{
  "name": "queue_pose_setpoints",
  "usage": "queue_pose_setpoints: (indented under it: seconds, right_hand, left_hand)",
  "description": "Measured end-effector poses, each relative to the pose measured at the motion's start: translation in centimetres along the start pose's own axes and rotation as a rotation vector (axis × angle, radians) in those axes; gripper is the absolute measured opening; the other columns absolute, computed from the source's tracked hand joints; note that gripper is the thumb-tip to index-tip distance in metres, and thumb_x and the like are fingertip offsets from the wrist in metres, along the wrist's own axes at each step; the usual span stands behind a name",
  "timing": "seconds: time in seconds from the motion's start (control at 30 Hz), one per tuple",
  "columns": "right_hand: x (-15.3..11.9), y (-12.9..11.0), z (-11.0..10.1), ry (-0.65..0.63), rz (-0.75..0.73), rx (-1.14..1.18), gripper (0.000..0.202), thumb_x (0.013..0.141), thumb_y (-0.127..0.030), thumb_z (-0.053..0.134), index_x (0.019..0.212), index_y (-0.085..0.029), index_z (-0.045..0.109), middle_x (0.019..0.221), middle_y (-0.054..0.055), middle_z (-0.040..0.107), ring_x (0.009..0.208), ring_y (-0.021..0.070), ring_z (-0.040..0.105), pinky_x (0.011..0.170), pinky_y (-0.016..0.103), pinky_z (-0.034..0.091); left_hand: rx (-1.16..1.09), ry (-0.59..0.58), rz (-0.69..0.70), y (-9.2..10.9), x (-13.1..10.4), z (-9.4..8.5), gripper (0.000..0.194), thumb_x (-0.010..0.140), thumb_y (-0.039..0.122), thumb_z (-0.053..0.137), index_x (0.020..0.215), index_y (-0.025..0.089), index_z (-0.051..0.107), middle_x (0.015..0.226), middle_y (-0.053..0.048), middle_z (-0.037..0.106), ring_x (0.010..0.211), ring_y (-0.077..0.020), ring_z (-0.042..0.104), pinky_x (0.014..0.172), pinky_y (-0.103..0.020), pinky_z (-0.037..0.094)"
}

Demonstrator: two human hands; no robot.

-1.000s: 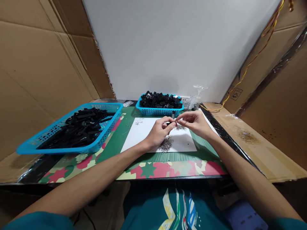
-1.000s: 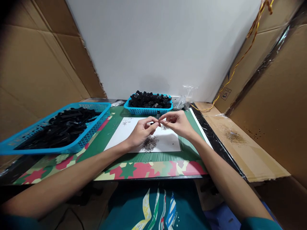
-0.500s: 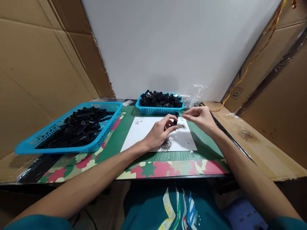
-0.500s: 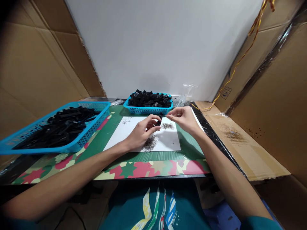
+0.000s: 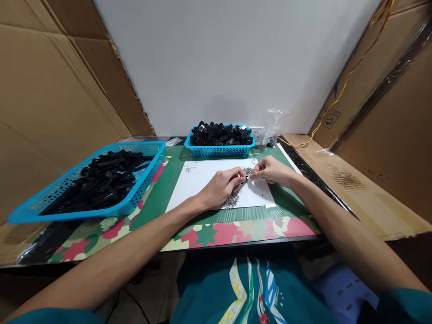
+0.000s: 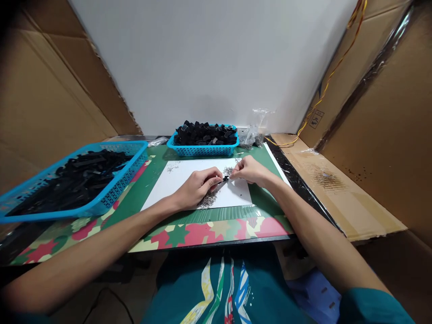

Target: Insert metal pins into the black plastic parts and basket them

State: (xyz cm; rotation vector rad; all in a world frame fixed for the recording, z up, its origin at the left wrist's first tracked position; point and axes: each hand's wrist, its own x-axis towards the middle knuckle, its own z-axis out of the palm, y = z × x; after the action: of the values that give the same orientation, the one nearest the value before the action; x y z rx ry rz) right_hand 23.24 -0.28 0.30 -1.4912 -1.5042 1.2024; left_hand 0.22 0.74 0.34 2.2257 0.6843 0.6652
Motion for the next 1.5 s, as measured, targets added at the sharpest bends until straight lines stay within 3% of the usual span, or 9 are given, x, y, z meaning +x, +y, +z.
queue_pose_setpoints:
  seconds: [0.13,0.4,0.7,1.0,1.5]
  right_hand:
    - [0.1,0.0,0.6,0.034,0.010,-0.069,0.021,0.064,-0.024,0.087,0.061,-0.014,0.069,0.049,-0.004,0.051,0.042,0.0050,0.033,0.040,0.024,0.019]
    - [0.2,0.0,1.2,0.120,-0.047,-0.154,0.008,0.067,-0.014,0.077,0.061,-0.012,0.073,0.058,0.003,0.064,0.053,0.0101,0.051,0.048,0.025,0.034]
    - [0.4,-0.1,0.8,0.042,0.043,-0.074,0.012,0.063,-0.016,0.079,0.059,-0.015,0.067,0.045,-0.005,0.049,0.041,0.0056,0.031,0.040,0.025,0.019]
    - [0.3,-0.3,1.7,0.146,0.024,-0.110,0.010,0.063,-0.018,0.080,0.060,-0.012,0.072,0.044,-0.004,0.050,0.042,0.0060,0.035,0.044,0.025,0.025]
    - [1.0,-0.1,1.8,0.170,0.039,-0.112,0.011,0.065,-0.018,0.082,0.062,-0.013,0.072,0.051,-0.002,0.057,0.042,0.0056,0.040,0.042,0.022,0.028]
  left_hand:
    - [-0.014,0.004,-0.014,0.1,0.0,0.0,0.026,0.107,0.036,0.047,0.092,0.019,0.060,0.065,0.004,0.053,0.058,-0.0126,0.045,0.062,-0.026,0.036]
    - [-0.041,0.009,-0.013,0.1,0.1,-0.1,0.030,0.107,0.040,0.046,0.090,0.019,0.060,0.064,0.004,0.052,0.058,-0.0124,0.045,0.063,-0.025,0.036]
    - [0.024,-0.029,0.034,0.0,0.0,0.1,0.026,0.106,0.035,0.048,0.091,0.020,0.063,0.065,0.003,0.054,0.059,-0.0131,0.047,0.064,-0.026,0.036]
    - [-0.038,-0.019,0.014,-0.1,0.0,0.1,0.028,0.107,0.037,0.047,0.089,0.019,0.060,0.064,0.003,0.053,0.058,-0.0121,0.047,0.062,-0.025,0.037]
    - [-0.122,0.001,0.008,-0.5,0.4,-0.3,0.032,0.106,0.041,0.050,0.088,0.018,0.062,0.063,0.003,0.055,0.059,-0.0116,0.049,0.062,-0.024,0.038]
